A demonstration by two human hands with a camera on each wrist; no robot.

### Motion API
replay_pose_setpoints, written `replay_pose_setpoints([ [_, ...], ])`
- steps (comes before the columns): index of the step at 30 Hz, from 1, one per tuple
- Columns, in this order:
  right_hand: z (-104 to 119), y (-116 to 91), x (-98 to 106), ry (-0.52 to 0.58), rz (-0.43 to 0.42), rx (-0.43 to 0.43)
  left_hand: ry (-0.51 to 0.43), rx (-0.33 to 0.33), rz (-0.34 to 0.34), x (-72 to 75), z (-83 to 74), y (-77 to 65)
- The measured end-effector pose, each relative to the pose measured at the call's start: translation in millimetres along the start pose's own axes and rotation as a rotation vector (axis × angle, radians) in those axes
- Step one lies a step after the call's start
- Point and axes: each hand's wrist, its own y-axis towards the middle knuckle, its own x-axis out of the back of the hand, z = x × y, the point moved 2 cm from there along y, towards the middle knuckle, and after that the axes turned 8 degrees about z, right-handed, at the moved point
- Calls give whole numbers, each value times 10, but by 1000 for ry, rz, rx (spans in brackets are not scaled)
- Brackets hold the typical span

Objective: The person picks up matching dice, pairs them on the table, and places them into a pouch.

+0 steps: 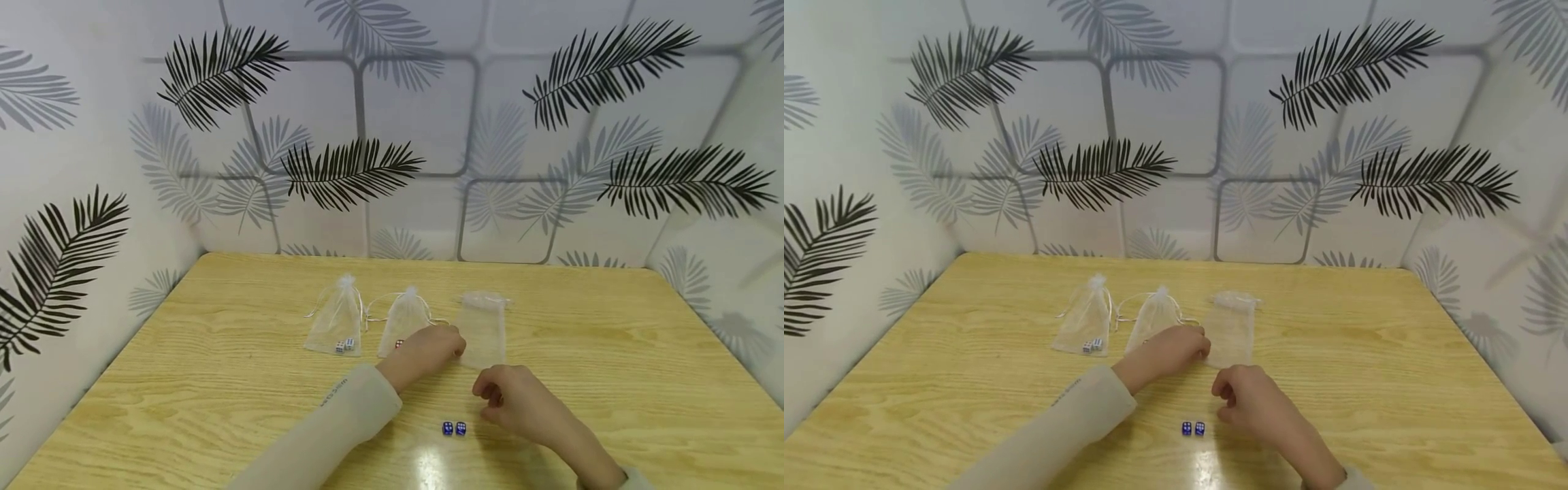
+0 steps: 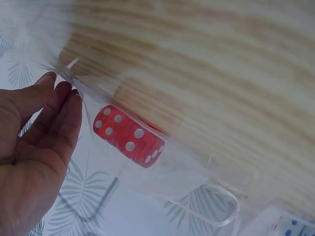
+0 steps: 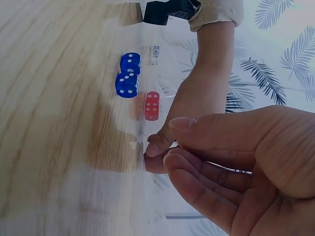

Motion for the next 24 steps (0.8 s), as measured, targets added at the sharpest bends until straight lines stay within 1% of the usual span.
replay_pose_setpoints([
  [4,3,-4,7,7,6,5,-3,-10,-3,18,8,-2],
  [7,1,-7,8,12,10,2,9,-4,-5,5,4,1],
  [14,-7,-6,0,9,17,-19,61,63,0,-22,6,-11],
  [18,-9,-6,-7,13,24,-26,71,81,2,-26,15,-19],
  [21,-10,-4,-9,11,26,-22,86,95,22,-24,21,-26],
  [24,-6,-2,-7,6,24,-15,77,112,61,-23,28,-37],
])
